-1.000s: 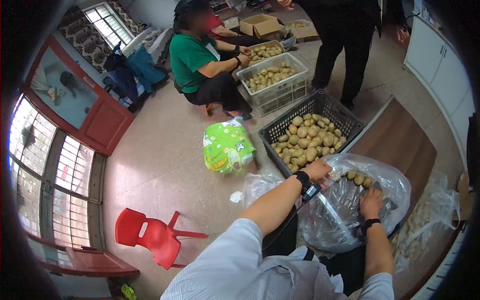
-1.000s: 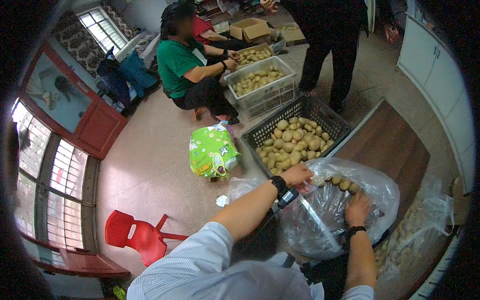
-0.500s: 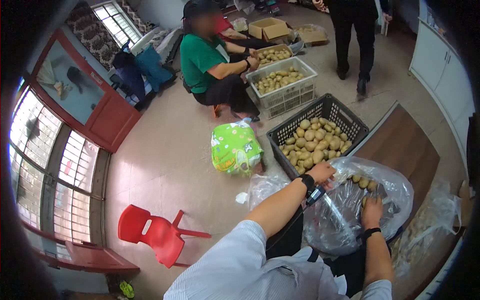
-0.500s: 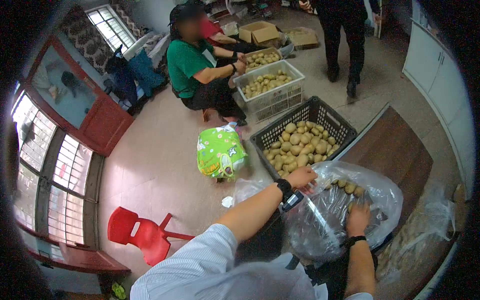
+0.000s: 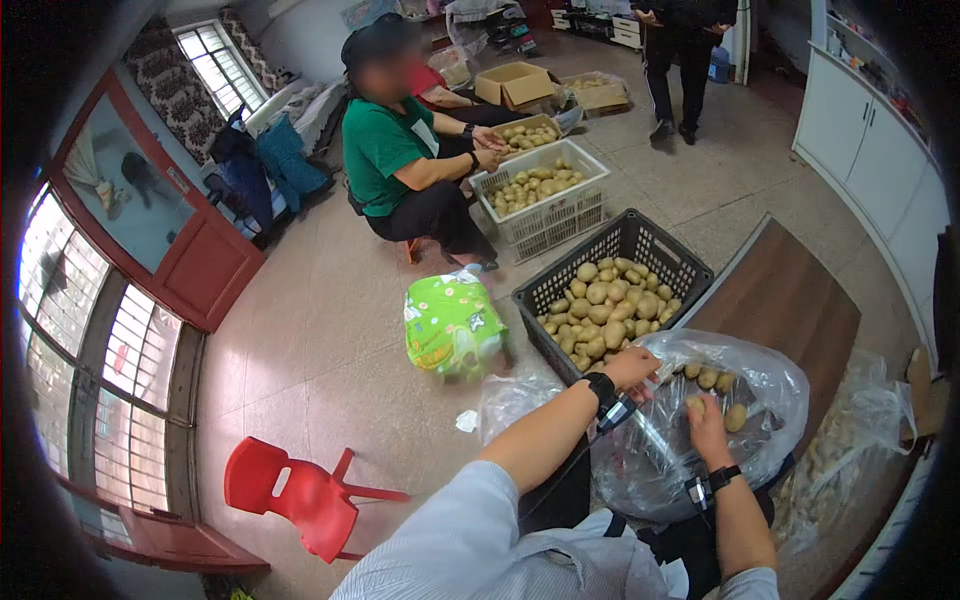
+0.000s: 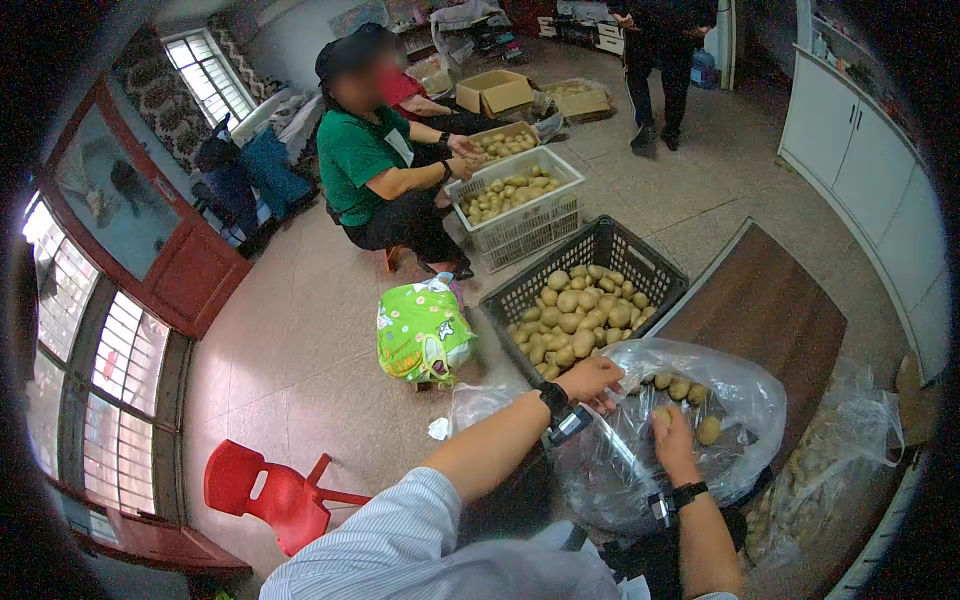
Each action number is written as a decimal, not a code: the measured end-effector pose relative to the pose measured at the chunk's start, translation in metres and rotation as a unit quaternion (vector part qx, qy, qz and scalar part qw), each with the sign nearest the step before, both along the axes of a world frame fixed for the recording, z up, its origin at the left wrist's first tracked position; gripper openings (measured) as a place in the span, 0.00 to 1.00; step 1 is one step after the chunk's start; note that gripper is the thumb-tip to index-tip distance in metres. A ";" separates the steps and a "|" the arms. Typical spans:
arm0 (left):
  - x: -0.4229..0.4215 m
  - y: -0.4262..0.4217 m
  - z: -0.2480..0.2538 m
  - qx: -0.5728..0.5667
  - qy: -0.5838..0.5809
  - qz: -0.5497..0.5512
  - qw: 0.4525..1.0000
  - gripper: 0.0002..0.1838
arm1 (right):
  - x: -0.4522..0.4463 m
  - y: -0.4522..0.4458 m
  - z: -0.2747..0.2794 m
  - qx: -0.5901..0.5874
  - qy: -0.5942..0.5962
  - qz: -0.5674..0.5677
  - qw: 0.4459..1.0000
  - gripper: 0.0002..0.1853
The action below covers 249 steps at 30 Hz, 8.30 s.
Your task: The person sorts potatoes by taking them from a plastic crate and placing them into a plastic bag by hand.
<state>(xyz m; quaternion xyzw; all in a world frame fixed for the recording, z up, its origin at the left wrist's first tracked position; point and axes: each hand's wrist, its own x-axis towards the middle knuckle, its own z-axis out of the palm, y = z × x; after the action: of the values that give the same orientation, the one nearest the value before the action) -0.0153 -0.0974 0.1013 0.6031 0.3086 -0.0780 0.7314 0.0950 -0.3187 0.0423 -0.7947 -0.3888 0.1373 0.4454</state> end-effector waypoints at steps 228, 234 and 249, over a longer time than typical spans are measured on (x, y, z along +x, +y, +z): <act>0.000 0.036 -0.041 0.068 -0.099 -0.146 0.982 0.18 | -0.035 0.042 0.013 0.034 0.122 0.094 0.988 0.14; -0.006 0.043 -0.026 -0.136 -0.011 0.053 0.989 0.16 | -0.020 0.007 -0.005 -0.098 0.067 0.055 0.991 0.16; -0.007 0.071 -0.055 -0.154 -0.017 0.215 0.964 0.20 | 0.030 -0.023 -0.016 -0.190 -0.110 -0.135 0.966 0.30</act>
<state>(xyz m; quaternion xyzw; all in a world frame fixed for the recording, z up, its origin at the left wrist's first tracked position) -0.0220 -0.0268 0.0458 0.4036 0.4025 0.0450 0.8204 0.1248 -0.3417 0.0267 -0.9201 -0.2912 0.0593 0.2553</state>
